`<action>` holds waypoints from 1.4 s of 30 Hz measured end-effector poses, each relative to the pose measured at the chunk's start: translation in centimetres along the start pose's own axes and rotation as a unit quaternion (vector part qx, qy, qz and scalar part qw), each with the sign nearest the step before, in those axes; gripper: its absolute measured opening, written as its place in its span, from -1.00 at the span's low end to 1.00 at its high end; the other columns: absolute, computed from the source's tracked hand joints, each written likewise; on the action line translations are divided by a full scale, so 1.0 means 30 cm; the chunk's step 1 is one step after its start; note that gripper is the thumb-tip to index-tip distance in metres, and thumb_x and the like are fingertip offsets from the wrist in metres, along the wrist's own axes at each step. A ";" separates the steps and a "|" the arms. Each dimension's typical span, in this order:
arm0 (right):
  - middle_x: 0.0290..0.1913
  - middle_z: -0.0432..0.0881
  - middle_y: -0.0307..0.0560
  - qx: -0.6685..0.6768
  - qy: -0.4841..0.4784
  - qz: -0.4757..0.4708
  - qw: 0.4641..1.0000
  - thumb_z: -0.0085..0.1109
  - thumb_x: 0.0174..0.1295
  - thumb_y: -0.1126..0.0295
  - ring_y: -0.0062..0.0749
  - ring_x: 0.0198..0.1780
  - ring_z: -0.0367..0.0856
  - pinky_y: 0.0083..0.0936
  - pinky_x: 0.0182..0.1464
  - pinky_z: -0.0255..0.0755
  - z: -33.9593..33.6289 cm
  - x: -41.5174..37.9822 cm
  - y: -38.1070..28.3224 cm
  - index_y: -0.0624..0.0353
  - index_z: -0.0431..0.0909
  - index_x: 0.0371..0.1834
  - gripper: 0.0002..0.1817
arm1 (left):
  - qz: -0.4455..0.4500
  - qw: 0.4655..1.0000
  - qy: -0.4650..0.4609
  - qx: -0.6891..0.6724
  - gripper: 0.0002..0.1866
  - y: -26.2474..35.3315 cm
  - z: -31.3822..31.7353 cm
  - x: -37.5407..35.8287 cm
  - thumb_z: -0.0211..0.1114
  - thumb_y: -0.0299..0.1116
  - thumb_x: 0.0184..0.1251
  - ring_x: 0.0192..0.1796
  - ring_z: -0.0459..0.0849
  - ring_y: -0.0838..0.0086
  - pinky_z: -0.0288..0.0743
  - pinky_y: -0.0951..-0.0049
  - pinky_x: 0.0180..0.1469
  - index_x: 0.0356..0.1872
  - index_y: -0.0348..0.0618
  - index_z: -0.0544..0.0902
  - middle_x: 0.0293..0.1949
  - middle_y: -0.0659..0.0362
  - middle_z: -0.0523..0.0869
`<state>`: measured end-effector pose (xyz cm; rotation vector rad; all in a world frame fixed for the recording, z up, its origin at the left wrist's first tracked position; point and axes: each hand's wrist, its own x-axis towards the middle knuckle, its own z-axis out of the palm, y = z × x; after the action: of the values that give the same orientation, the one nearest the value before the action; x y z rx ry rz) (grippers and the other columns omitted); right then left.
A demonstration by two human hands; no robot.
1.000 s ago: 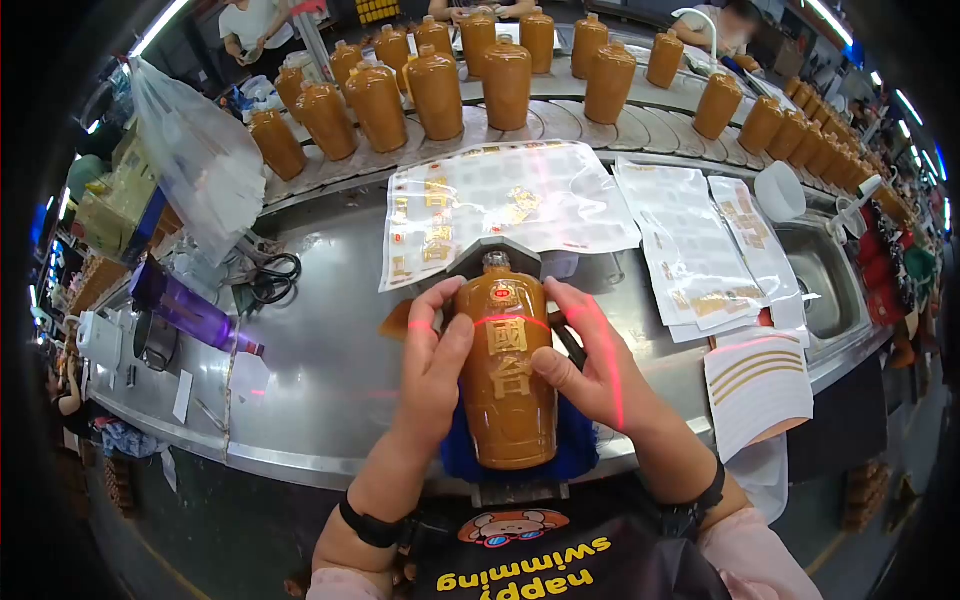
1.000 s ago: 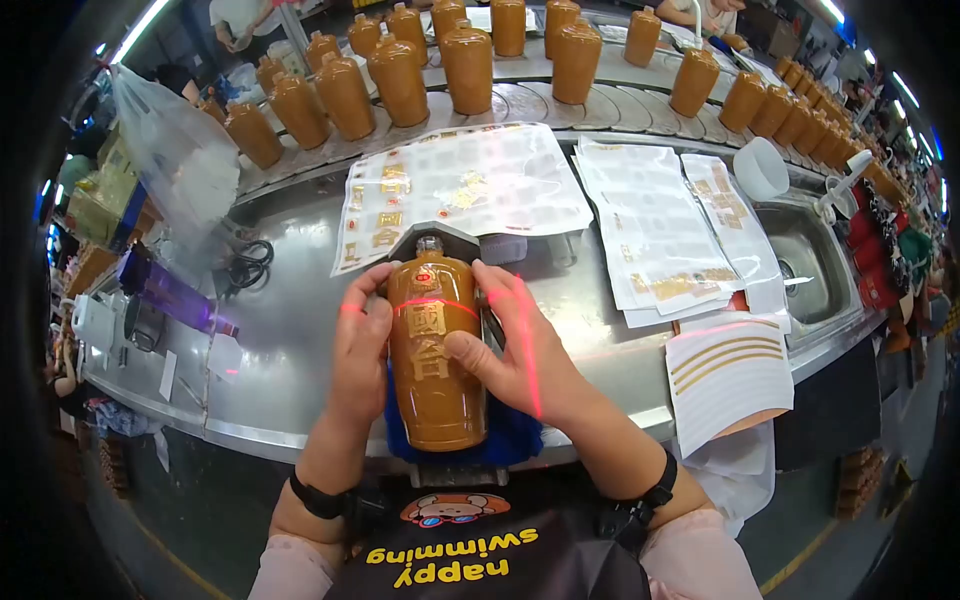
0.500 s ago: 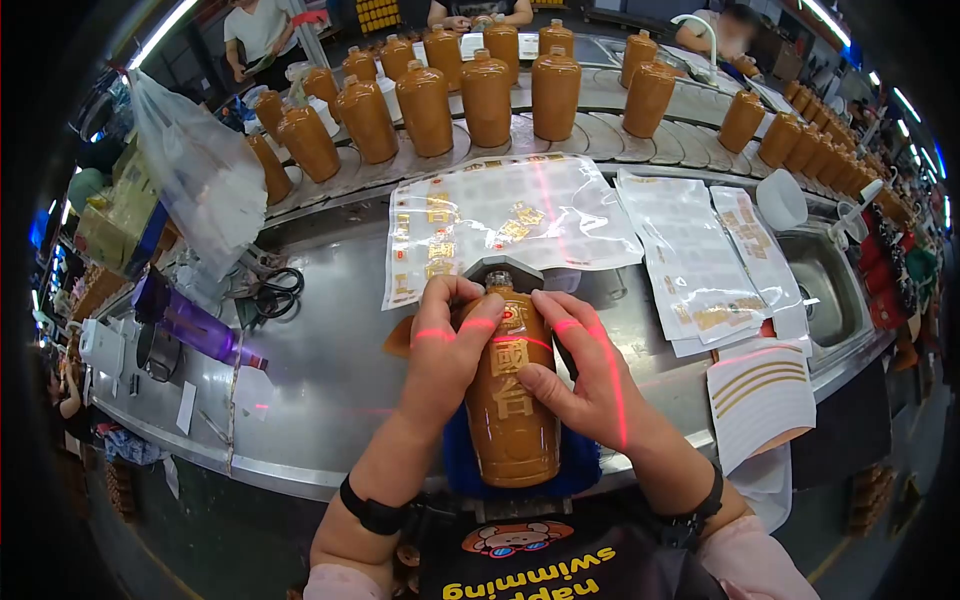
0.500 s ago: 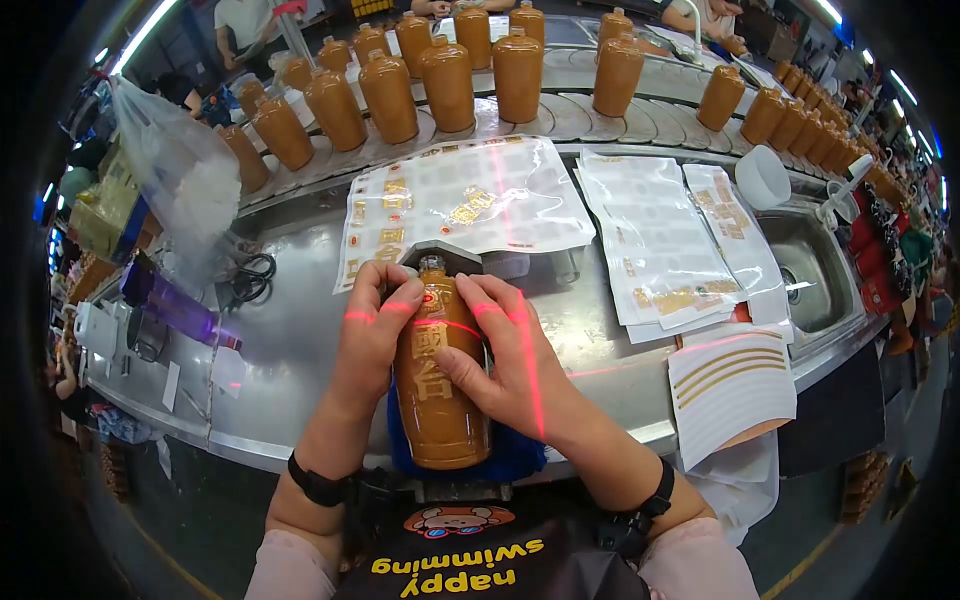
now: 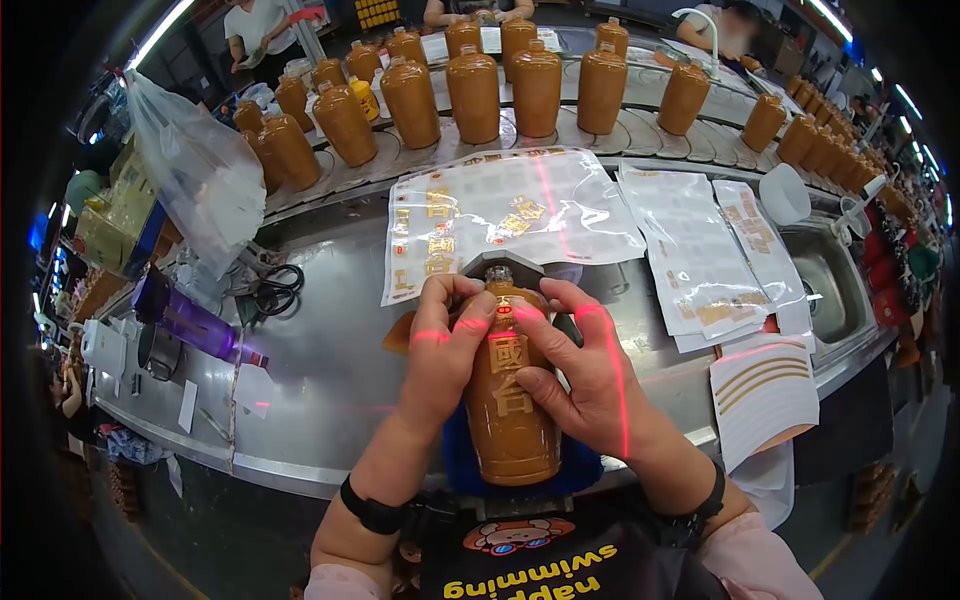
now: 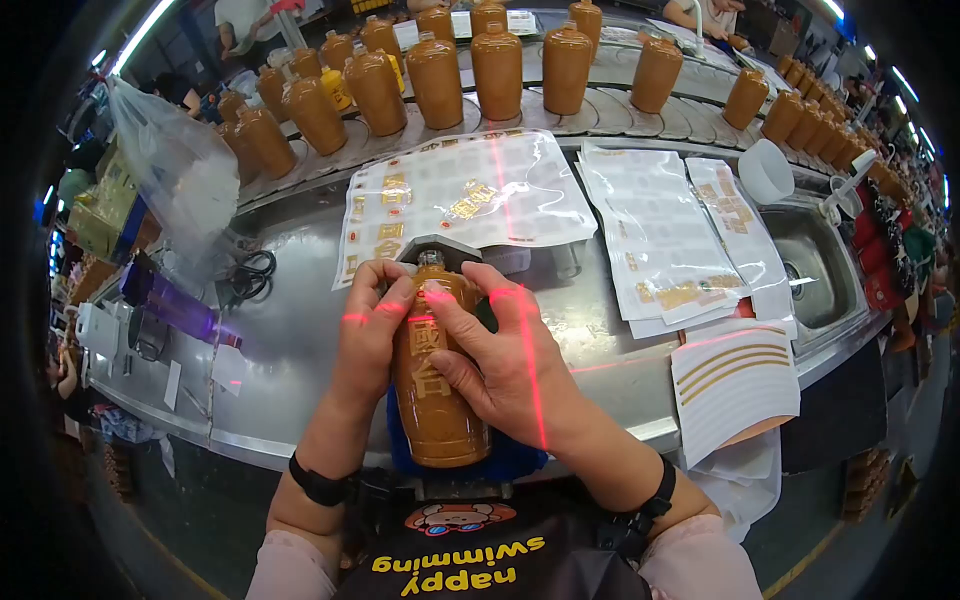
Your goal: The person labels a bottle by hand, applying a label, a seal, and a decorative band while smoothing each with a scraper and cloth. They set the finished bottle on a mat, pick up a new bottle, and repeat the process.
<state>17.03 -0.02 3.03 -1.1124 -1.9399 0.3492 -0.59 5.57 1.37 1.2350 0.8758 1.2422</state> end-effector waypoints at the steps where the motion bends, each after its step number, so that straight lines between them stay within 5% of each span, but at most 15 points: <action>1: 0.30 0.30 0.26 -0.017 -0.002 -0.008 1.000 0.28 0.28 0.26 0.18 0.23 0.37 -0.14 0.26 0.37 -0.003 0.001 -0.002 0.09 0.49 0.29 -0.49 | 0.004 1.000 0.000 0.007 -0.78 0.002 0.004 -0.002 0.23 -0.36 0.45 -0.15 0.46 0.66 0.41 0.60 -0.04 -0.05 -0.23 0.45 -0.17 0.25 0.51; 8: 0.29 0.31 0.26 -0.010 -0.019 -0.001 1.000 0.30 0.28 0.24 0.20 0.22 0.38 -0.12 0.25 0.37 -0.007 -0.002 0.000 0.15 0.45 0.31 -0.45 | 0.028 0.999 0.007 0.034 -0.77 -0.022 -0.017 -0.008 0.20 -0.38 0.47 -0.06 0.50 0.59 0.45 0.53 0.00 0.02 -0.23 0.44 -0.10 0.17 0.55; 11: 0.30 0.31 0.26 0.024 -0.012 0.014 1.000 0.31 0.27 0.23 0.16 0.24 0.37 -0.13 0.26 0.36 0.002 0.004 0.001 0.25 0.37 0.35 -0.37 | 0.245 0.964 0.031 0.098 -0.72 0.001 -0.029 -0.024 0.17 -0.28 0.49 0.04 0.55 0.41 0.47 0.43 0.06 0.05 -0.25 0.47 -0.02 0.05 0.61; 13: 0.32 0.31 0.26 0.057 -0.002 0.026 0.998 0.32 0.26 0.23 0.14 0.29 0.35 -0.14 0.29 0.34 -0.006 -0.001 0.001 0.32 0.32 0.37 -0.32 | 0.383 0.870 0.008 0.310 -0.63 0.044 -0.061 -0.028 0.20 -0.05 0.44 0.07 0.55 0.12 0.44 0.22 0.13 -0.05 -0.18 0.62 -0.13 0.03 0.70; 18: 0.21 0.48 0.26 0.053 0.061 0.021 0.997 0.31 0.22 0.46 0.01 0.21 0.52 -0.26 0.17 0.46 -0.053 0.017 0.064 0.35 0.35 0.32 -0.40 | 0.447 0.787 -0.086 0.416 -0.65 0.062 -0.096 -0.036 0.28 0.00 0.34 0.07 0.55 0.21 0.43 0.24 0.09 -0.04 0.02 0.72 -0.14 0.18 0.73; 19: 0.16 0.53 0.25 0.054 0.083 0.027 0.995 0.30 0.21 0.51 -0.01 0.16 0.59 -0.29 0.12 0.51 -0.071 0.051 0.065 0.34 0.37 0.31 -0.43 | 0.450 0.780 -0.085 0.426 -0.66 0.064 -0.103 -0.041 0.30 -0.01 0.32 0.06 0.55 0.23 0.43 0.23 0.07 -0.04 0.03 0.73 -0.14 0.20 0.73; 20: -0.09 0.68 0.19 0.040 0.068 0.048 0.996 0.25 0.19 0.62 -0.10 -0.09 0.73 -0.32 -0.06 0.59 -0.120 0.085 0.040 0.33 0.40 0.24 -0.49 | 0.454 0.773 -0.084 0.436 -0.66 0.065 -0.108 -0.046 0.31 -0.03 0.30 0.06 0.55 0.25 0.43 0.22 0.06 -0.03 0.04 0.73 -0.15 0.23 0.74; 21: -0.24 0.71 0.12 0.087 0.074 0.073 0.991 0.29 0.18 0.52 -0.13 -0.19 0.75 -0.31 -0.15 0.59 -0.135 0.124 0.034 0.29 0.48 0.14 -0.57 | 0.457 0.765 -0.083 0.445 -0.66 0.067 -0.105 -0.050 0.32 -0.04 0.28 0.05 0.54 0.28 0.43 0.21 0.04 -0.03 0.05 0.73 -0.15 0.25 0.74; 23: -0.26 0.72 0.09 0.080 -0.071 0.070 0.992 0.31 0.16 0.42 -0.18 -0.20 0.74 -0.36 -0.14 0.58 -0.175 0.227 0.022 0.25 0.56 0.04 -0.64 | 0.472 0.754 -0.091 0.448 -0.68 0.070 -0.100 -0.046 0.33 -0.07 0.26 0.05 0.54 0.29 0.42 0.19 0.02 -0.04 0.05 0.73 -0.21 0.27 0.74; 26: -0.21 0.71 -0.08 0.109 -0.245 0.001 0.963 0.29 0.18 0.35 -0.52 -0.21 0.65 -0.51 -0.13 0.53 -0.139 0.351 0.076 0.23 0.60 -0.02 -0.68 | 0.477 0.746 -0.097 0.455 -0.70 0.080 -0.107 -0.043 0.35 -0.12 0.24 0.04 0.54 0.29 0.42 0.17 0.01 -0.06 0.05 0.74 -0.28 0.29 0.72; 29: -0.22 0.71 -0.07 0.138 -0.236 0.112 0.955 0.29 0.15 0.40 -0.51 -0.18 0.64 -0.50 -0.10 0.53 -0.146 0.382 0.065 0.23 0.62 -0.04 -0.70 | 0.476 0.743 -0.102 0.458 -0.72 0.086 -0.104 -0.047 0.36 -0.15 0.23 0.02 0.53 0.29 0.43 0.16 -0.02 -0.08 0.04 0.74 -0.35 0.30 0.69; 31: -0.22 0.70 -0.11 0.173 -0.254 0.070 0.949 0.30 0.17 0.38 -0.54 -0.18 0.62 -0.50 -0.09 0.52 -0.132 0.366 0.078 0.23 0.60 -0.02 -0.69 | 0.478 0.745 -0.104 0.453 -0.73 0.085 -0.101 -0.042 0.36 -0.15 0.23 0.01 0.52 0.29 0.44 0.16 -0.04 -0.09 0.04 0.74 -0.35 0.30 0.67; 36: -0.21 0.66 -0.21 0.212 -0.147 0.164 0.952 0.28 0.24 0.34 -0.59 -0.17 0.58 -0.55 -0.08 0.50 -0.117 0.307 0.133 0.22 0.57 -0.01 -0.70 | 0.476 0.754 -0.117 0.437 -0.72 0.076 -0.111 -0.027 0.37 -0.12 0.23 0.01 0.47 0.31 0.47 0.17 -0.08 -0.09 0.07 0.74 -0.22 0.29 0.67; 42: -0.22 0.63 -0.25 0.277 -0.102 0.250 0.922 0.24 0.33 0.32 -0.69 -0.21 0.55 -0.64 -0.16 0.49 -0.058 0.207 0.155 0.20 0.55 0.01 -0.73 | 0.463 0.714 -0.166 0.498 -0.68 0.114 -0.109 0.000 0.30 -0.01 0.27 0.06 0.43 0.32 0.41 0.21 0.09 -0.04 0.15 0.74 -0.17 0.23 0.66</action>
<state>19.55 7.36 4.64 -1.1940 -1.5389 1.2531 -4.42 5.86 4.13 2.9452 0.6217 1.1727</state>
